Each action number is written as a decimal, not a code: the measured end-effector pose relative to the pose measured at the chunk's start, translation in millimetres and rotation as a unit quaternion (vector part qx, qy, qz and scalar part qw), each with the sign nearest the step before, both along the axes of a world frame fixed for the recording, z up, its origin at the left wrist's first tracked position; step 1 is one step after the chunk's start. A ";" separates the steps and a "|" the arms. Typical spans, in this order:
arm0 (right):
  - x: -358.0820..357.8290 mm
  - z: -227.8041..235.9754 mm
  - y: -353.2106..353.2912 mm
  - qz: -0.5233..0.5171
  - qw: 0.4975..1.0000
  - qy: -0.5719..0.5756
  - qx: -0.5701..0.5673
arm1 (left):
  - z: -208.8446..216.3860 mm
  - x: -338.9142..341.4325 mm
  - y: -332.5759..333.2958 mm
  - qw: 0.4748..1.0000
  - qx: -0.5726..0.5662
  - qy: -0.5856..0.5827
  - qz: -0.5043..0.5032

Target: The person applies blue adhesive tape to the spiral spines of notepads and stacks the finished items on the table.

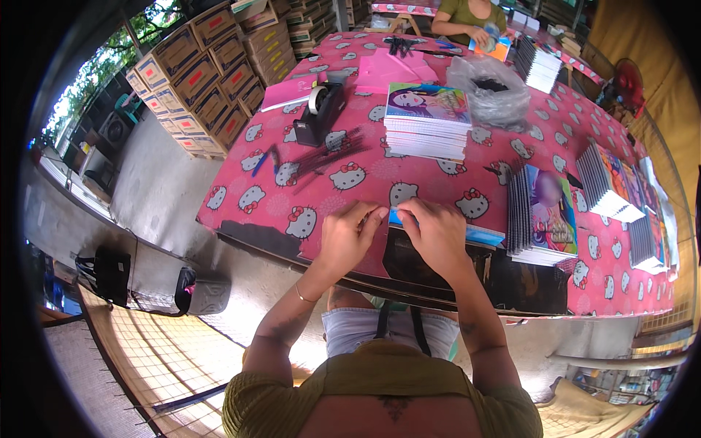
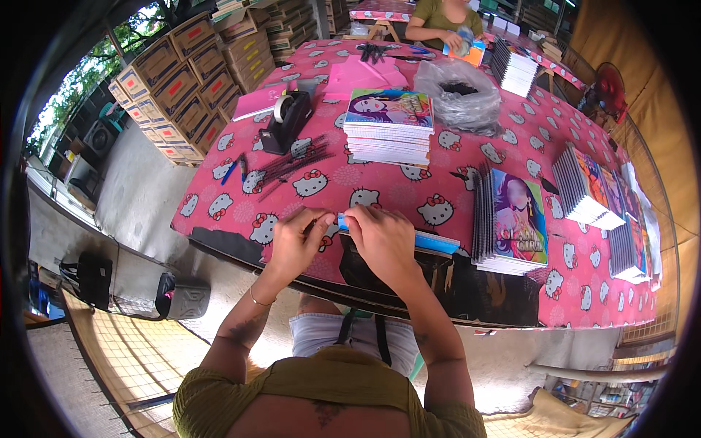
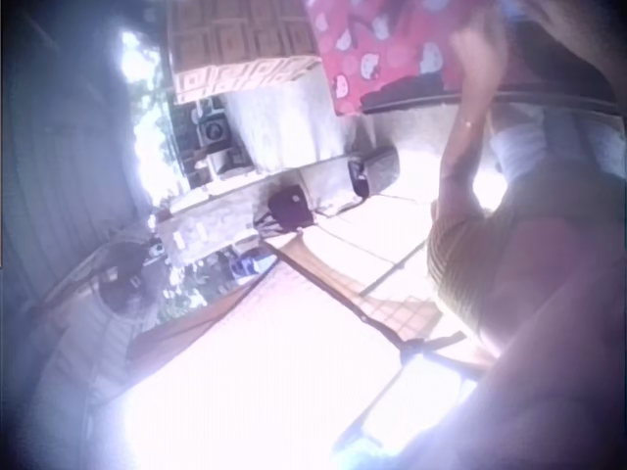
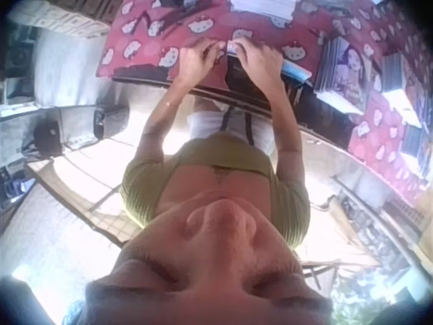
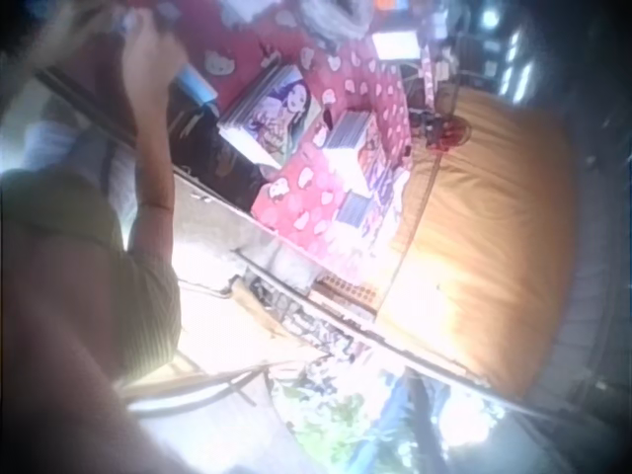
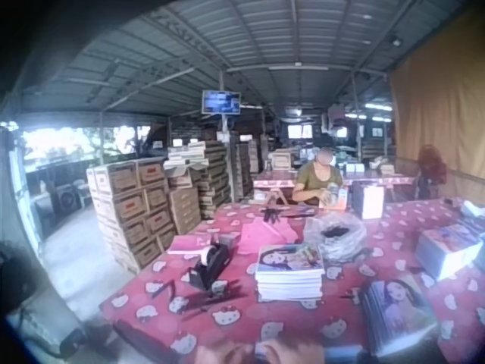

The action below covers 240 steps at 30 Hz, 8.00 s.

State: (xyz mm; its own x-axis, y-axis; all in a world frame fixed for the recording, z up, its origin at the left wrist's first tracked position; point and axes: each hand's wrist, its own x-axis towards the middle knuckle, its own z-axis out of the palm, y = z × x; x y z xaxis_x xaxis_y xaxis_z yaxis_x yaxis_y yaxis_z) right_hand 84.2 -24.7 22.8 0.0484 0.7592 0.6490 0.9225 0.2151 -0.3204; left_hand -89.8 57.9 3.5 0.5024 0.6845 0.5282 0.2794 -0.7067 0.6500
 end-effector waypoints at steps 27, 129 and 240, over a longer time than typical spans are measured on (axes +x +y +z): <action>24.9 11.8 -26.3 -0.017 0.991 -0.012 -0.134 | 37.1 16.0 30.4 0.952 0.162 0.214 -0.148; 71.3 -62.4 -65.6 0.126 0.900 0.410 -0.080 | 20.0 103.7 -22.7 0.906 0.355 0.229 -0.032; 34.7 -73.9 -72.3 0.040 0.904 0.425 0.019 | 3.1 30.3 -17.2 0.941 0.317 0.114 -0.039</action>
